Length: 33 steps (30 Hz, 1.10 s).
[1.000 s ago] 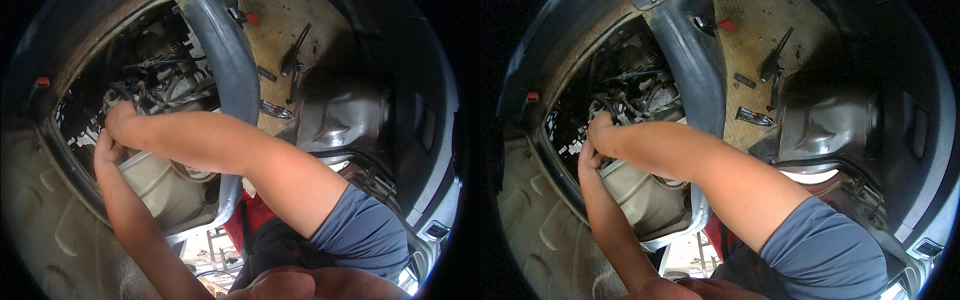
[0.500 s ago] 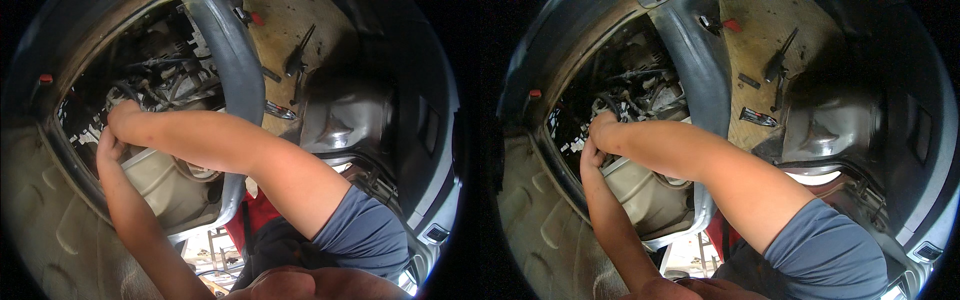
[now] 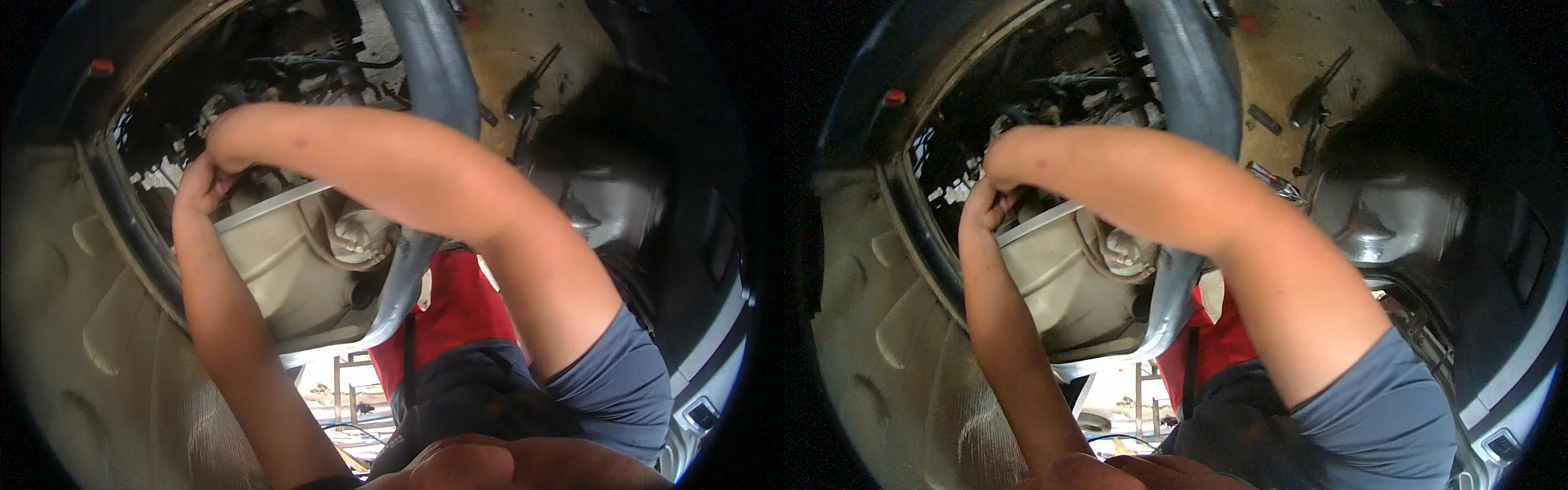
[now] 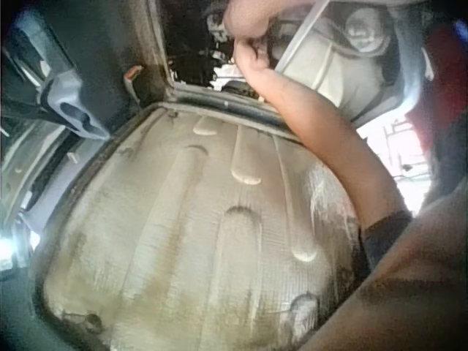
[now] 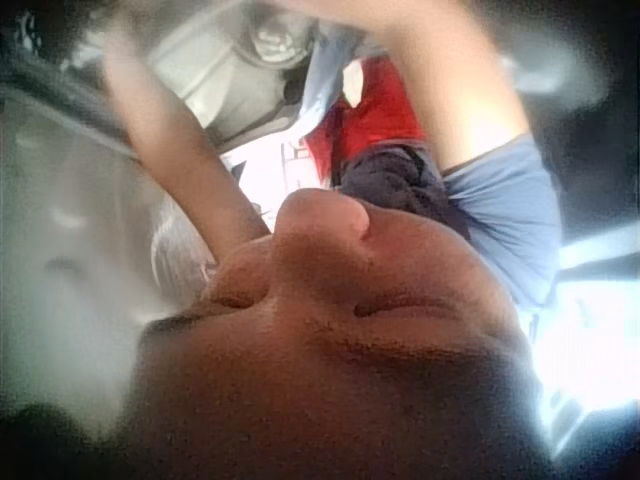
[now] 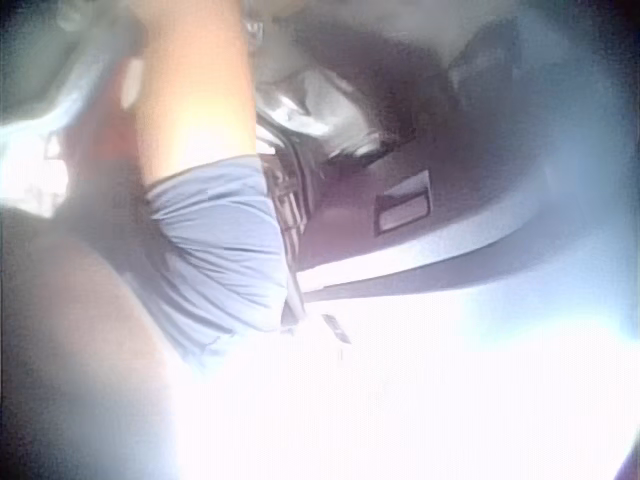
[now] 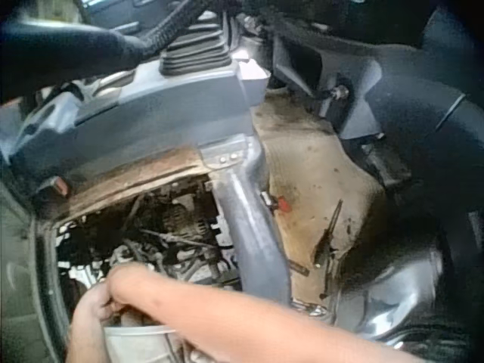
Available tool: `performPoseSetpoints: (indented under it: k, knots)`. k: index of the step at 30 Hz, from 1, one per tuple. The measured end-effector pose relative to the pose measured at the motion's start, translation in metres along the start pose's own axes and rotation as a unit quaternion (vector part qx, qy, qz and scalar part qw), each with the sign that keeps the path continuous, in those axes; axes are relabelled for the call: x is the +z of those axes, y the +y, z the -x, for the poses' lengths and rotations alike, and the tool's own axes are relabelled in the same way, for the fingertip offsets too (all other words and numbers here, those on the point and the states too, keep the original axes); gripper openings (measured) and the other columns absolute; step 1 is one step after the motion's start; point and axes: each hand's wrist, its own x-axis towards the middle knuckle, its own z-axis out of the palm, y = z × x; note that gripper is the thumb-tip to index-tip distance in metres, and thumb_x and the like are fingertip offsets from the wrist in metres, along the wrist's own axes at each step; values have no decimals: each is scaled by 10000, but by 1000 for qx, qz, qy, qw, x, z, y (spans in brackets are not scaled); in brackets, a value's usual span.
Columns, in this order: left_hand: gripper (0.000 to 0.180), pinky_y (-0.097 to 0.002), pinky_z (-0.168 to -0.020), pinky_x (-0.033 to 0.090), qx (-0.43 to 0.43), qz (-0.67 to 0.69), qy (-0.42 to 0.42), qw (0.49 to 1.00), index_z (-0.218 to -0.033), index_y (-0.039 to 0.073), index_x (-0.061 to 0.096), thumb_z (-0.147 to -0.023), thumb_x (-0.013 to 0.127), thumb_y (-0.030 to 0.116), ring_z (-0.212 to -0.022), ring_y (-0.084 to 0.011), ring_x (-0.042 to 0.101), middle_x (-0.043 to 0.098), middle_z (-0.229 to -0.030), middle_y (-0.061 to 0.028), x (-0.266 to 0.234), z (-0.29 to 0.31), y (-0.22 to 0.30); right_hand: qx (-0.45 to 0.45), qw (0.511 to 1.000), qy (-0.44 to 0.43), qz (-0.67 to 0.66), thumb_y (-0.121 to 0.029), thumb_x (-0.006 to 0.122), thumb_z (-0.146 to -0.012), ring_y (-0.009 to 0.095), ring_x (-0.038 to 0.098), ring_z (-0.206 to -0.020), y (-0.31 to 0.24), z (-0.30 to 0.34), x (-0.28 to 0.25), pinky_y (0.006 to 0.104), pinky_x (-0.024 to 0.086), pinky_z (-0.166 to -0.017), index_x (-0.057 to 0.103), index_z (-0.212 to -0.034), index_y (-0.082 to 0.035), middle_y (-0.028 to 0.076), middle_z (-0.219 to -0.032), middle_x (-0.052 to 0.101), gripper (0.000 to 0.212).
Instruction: The person works under the hood of a vehicle, using a wrench to tighten bolts and adjusting hoses and connectors within the engine bay. The hands manipulate various engine components, including hoses and metal parts, while tools are used to secure connections.
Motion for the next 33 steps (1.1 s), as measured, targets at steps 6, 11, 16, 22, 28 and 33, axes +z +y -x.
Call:
performPoseSetpoints:
  k: [6, 11, 16, 22, 28, 33]
  knots:
    - [92, -309, -679, 585, -18, 31, -59, 998, -1019, 38, 591, -979, 527, 91, -719, -148, 626, 617, -842, -48, -11, -13, -1, -36, 988, 31, -146, -158, 531, -904, 232, 698, -660, 12, 23, 31, 374, 551, -615, 732, -883, -8, 141, -820, 727, 252]
    - [131, -277, -568, 541, -55, 35, -33, 997, -971, 47, 599, -994, 503, 132, -611, -130, 579, 610, -766, -25, -3, -11, -2, 70, 958, 52, -274, -275, 557, -943, 315, 686, -900, -12, 10, 59, 405, 536, -762, 715, -1002, -1, 167, -988, 716, 322]
    - [198, -352, -745, 593, -75, 62, -206, 974, -1066, -16, 578, -1005, 466, 135, -816, -246, 694, 696, -955, -146, -34, -26, -2, 117, 888, 4, -446, -204, 601, -919, 216, 654, -741, 2, 11, 50, 335, 495, -673, 727, -930, -9, 104, -844, 727, 233]
    - [187, -412, -874, 595, -51, 85, -55, 994, -1076, -44, 528, -1002, 451, 109, -928, -315, 688, 660, -994, -206, -6, -1, 4, 84, 932, -33, -351, -177, 650, -864, 160, 605, -640, 41, 20, 13, 317, 461, -574, 747, -798, -29, 64, -768, 715, 188]
    - [198, -450, -932, 577, -73, 116, -38, 990, -1109, -69, 492, -996, 463, 90, -1030, -388, 660, 620, -1071, -273, 1, -1, 6, 109, 992, -41, -38, -145, 675, -827, 197, 605, -567, 65, -3, -44, 376, 447, -478, 699, -737, -12, 84, -687, 652, 163]
    - [186, -456, -935, 575, -51, 105, -47, 992, -1100, -67, 479, -998, 475, 88, -1053, -407, 649, 603, -1102, -286, -4, -4, 3, 80, 985, -87, -124, -269, 626, -874, 196, 636, -541, 58, 27, -23, 341, 463, -467, 699, -857, 24, 122, -734, 673, 303]
